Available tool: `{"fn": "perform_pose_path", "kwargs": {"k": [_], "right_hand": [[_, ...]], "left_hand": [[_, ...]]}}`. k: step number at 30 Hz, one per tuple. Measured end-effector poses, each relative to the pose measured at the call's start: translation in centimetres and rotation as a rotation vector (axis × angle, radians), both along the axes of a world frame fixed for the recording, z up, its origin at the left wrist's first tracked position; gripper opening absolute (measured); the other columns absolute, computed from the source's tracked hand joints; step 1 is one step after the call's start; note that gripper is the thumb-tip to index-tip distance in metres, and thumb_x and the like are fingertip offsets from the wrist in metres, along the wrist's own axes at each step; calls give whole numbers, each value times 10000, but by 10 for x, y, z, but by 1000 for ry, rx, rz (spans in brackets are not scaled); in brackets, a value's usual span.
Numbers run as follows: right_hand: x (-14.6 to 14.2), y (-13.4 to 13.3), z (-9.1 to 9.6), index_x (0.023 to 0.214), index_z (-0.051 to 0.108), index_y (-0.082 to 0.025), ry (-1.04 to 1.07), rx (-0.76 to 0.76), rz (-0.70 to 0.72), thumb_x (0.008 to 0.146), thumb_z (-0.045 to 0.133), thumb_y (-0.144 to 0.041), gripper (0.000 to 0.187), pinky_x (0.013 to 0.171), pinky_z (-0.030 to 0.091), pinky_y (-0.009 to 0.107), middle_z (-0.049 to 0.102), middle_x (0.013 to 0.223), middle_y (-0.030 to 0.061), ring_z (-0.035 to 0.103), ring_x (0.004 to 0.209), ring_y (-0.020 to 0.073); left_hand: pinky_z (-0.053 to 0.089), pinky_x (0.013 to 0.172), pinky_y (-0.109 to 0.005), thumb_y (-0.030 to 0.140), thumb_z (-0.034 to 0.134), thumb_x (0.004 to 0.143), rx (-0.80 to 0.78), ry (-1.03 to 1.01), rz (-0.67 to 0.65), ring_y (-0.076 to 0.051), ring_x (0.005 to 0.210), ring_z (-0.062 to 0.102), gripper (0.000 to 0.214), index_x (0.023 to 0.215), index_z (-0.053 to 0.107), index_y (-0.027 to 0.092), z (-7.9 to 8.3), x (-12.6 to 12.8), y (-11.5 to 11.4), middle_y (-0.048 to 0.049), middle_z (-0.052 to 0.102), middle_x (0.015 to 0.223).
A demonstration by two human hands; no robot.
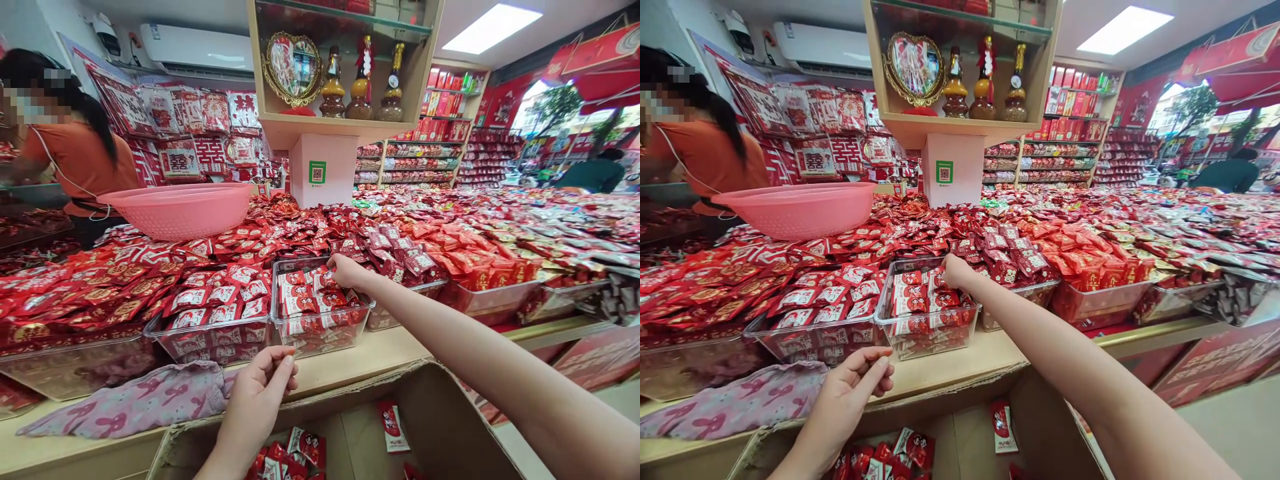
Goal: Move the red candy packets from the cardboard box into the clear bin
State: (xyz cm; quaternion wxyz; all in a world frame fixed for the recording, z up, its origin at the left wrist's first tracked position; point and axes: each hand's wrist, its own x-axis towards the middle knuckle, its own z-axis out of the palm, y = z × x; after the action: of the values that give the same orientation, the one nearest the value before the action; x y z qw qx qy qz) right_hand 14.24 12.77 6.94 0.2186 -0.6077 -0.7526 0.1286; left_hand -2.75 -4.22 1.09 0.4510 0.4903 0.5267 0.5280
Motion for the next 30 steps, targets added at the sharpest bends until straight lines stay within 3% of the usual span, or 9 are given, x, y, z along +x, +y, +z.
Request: {"fn": "perform_pose_path", "kwargs": {"k": [7, 14, 25, 30], "right_hand": [[-9, -4, -4, 972, 543, -67, -294, 57, 63, 707, 459, -39, 279, 724, 420, 267, 573, 981, 179, 542, 907, 223], [-8, -1, -9, 895, 605, -47, -490, 129, 166, 760, 408, -89, 243, 755, 421, 309, 615, 917, 186, 568, 889, 256], [-8, -4, -3, 919, 609, -65, -643, 109, 192, 775, 404, -85, 251, 735, 435, 260, 623, 939, 171, 581, 897, 239], [-9, -9, 3, 939, 602, -61, -679, 109, 227, 726, 518, -163, 251, 719, 444, 264, 614, 965, 172, 576, 895, 250]], "left_hand": [[463, 560, -239, 321, 575, 705, 38, 87, -52, -128, 568, 576, 215, 847, 614, 163, -4, -1, -3, 18, 593, 616], [467, 569, -244, 317, 575, 702, 17, 120, -68, -135, 575, 575, 229, 868, 615, 165, -2, 1, -1, 14, 599, 625], [446, 605, -260, 324, 505, 750, 13, 293, -121, -148, 622, 571, 201, 863, 572, 172, -4, 0, -2, 11, 584, 640], [441, 604, -260, 322, 493, 760, 25, 317, -142, -148, 622, 568, 194, 865, 566, 176, -5, 0, -3, 10, 584, 647]]}}
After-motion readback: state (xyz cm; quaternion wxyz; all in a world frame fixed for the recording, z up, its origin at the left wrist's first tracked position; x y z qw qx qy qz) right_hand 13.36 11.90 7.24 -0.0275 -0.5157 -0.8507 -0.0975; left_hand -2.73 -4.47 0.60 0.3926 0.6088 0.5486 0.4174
